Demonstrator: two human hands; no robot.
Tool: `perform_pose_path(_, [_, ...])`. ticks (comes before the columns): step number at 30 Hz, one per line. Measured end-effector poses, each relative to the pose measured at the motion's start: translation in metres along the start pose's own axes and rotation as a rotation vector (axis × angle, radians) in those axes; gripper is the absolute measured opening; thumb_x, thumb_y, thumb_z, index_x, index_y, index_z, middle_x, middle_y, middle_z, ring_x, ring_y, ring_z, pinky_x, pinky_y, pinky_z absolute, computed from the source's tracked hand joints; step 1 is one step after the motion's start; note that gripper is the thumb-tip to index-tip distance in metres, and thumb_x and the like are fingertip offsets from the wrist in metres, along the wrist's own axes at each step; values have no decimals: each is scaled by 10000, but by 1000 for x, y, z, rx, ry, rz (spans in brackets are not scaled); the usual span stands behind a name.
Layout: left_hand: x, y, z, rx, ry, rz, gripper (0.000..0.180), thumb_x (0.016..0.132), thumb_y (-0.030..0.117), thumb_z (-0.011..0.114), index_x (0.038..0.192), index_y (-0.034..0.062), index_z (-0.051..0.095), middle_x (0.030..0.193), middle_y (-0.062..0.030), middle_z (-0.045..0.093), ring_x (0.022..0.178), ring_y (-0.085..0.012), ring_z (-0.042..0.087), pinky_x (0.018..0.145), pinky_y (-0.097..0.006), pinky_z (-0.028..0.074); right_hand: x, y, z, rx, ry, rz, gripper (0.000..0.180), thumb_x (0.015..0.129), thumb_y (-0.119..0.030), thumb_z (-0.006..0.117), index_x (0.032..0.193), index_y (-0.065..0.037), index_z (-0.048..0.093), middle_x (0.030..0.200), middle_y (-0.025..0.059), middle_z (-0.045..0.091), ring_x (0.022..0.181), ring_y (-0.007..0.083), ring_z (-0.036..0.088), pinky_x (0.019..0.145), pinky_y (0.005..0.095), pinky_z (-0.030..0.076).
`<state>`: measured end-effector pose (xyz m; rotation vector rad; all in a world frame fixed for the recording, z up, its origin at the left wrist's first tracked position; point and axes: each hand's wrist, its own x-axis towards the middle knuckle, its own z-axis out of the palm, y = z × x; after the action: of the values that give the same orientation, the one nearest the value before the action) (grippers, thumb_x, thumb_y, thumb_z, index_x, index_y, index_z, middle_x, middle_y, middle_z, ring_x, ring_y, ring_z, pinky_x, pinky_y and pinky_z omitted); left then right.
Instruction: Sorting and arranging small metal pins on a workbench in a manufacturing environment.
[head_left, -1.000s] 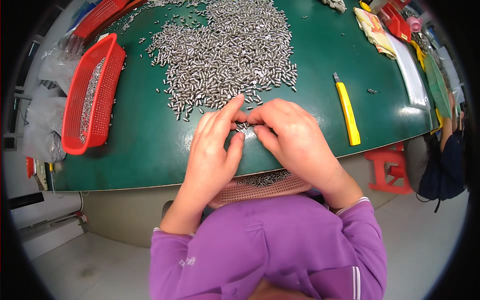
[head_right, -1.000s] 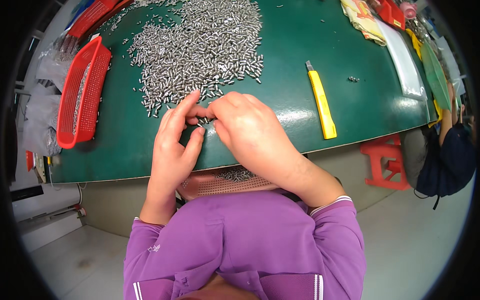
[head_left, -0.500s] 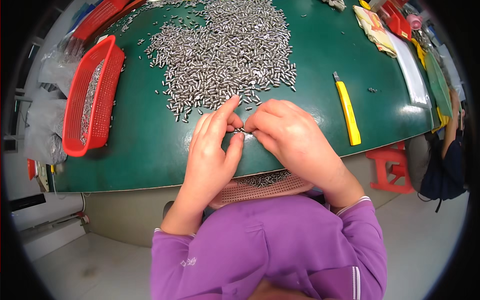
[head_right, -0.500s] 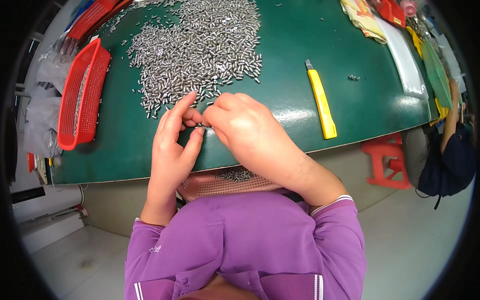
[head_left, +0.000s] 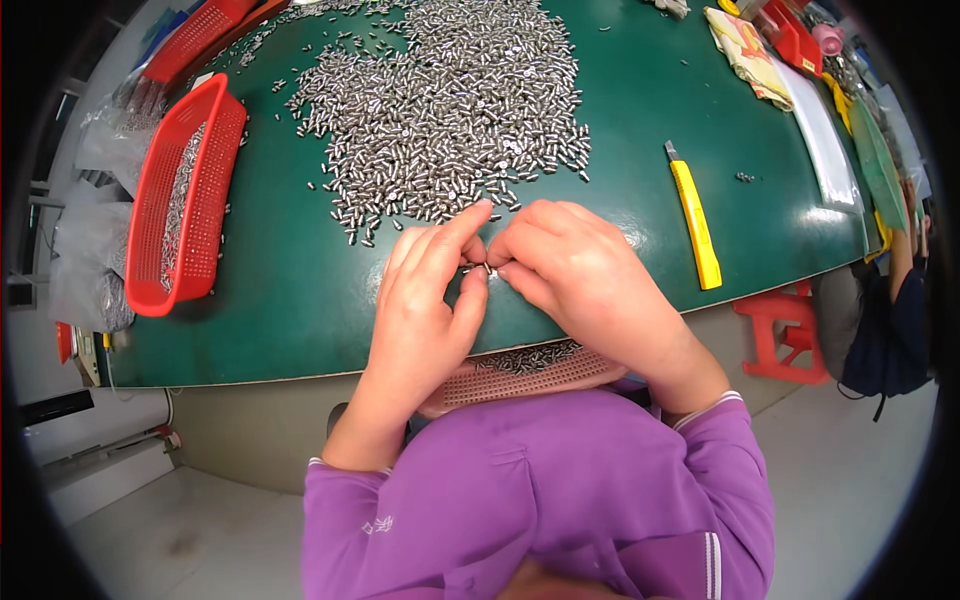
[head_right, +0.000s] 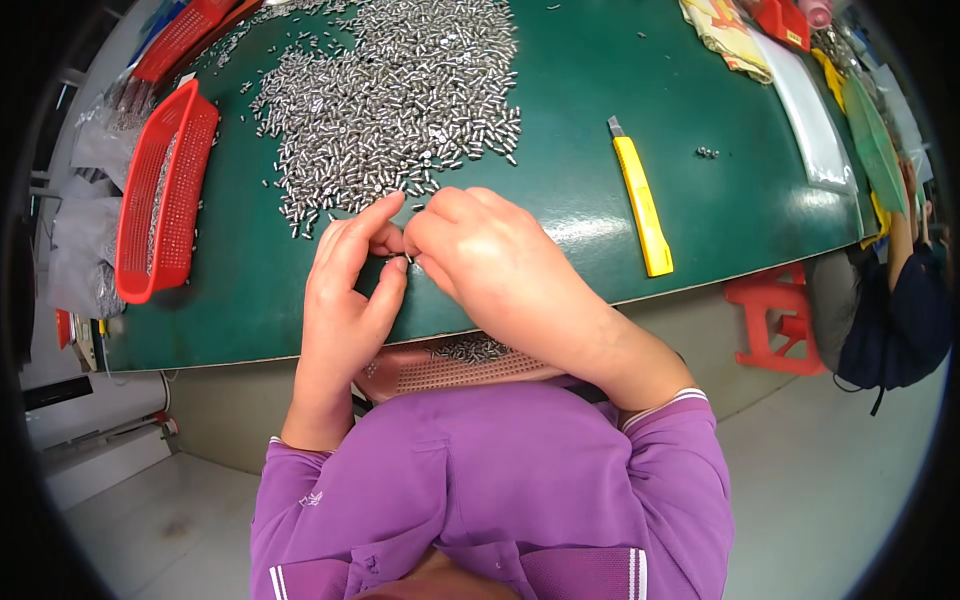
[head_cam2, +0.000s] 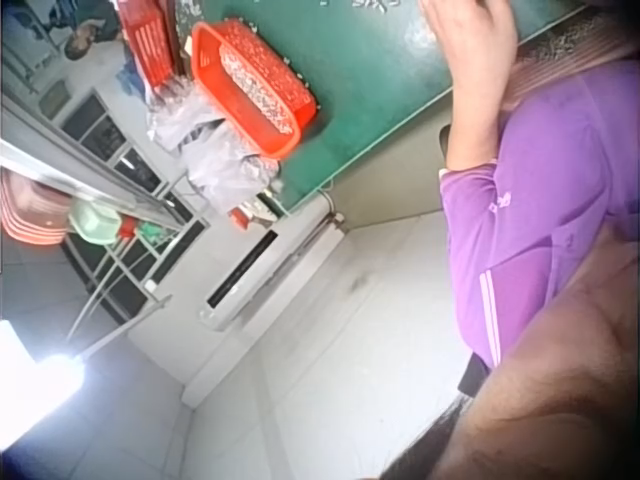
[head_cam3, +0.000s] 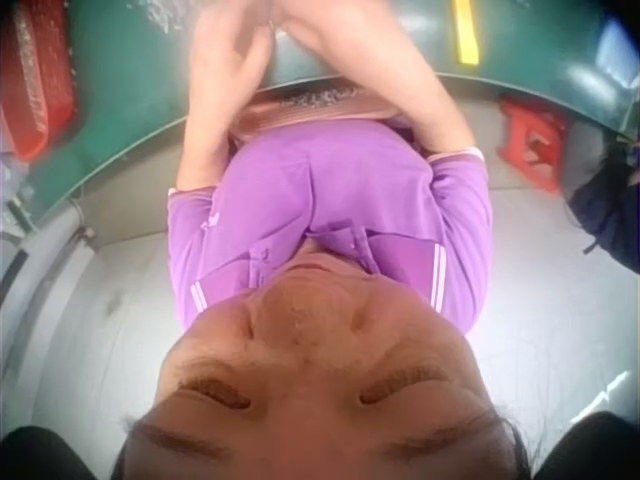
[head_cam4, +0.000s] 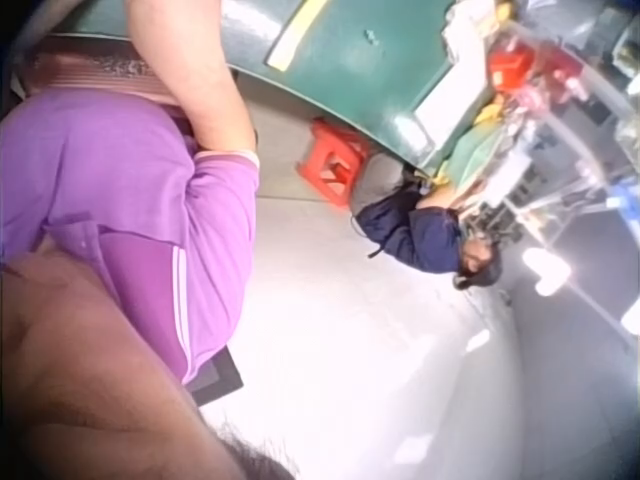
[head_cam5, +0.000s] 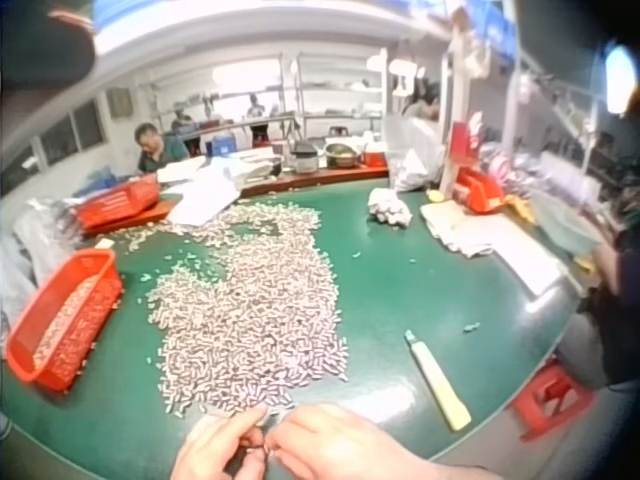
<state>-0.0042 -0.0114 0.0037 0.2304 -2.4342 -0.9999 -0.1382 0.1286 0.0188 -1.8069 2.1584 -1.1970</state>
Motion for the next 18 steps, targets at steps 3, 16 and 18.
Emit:
perform_pose_path(3, [-1,2,-3,7,5,-35,562,802,-76,664,1348,44,607,973,-80,652,937,-267,596,866,-395,498,0,1,1,5,12,-57,126,827,-42,685,937,-35,624,875,113,569,825,326,589,730,445,499])
perform_pose_path(16, [0,1,-2,45,10,3,551,788,-114,685,1318,32,635,928,-60,657,887,-203,600,844,-331,514,-3,1,-1,6,-7,-53,118,833,-47,681,930,-38,613,888,110,566,834,326,583,732,444,496])
perform_pose_path(18, [-1,2,-1,45,10,-22,550,788,-114,685,1316,32,635,929,-59,657,889,-202,601,845,-328,513,-2,3,0,12,-5,-67,124,835,-45,678,943,-42,618,888,109,572,833,328,585,734,443,497])
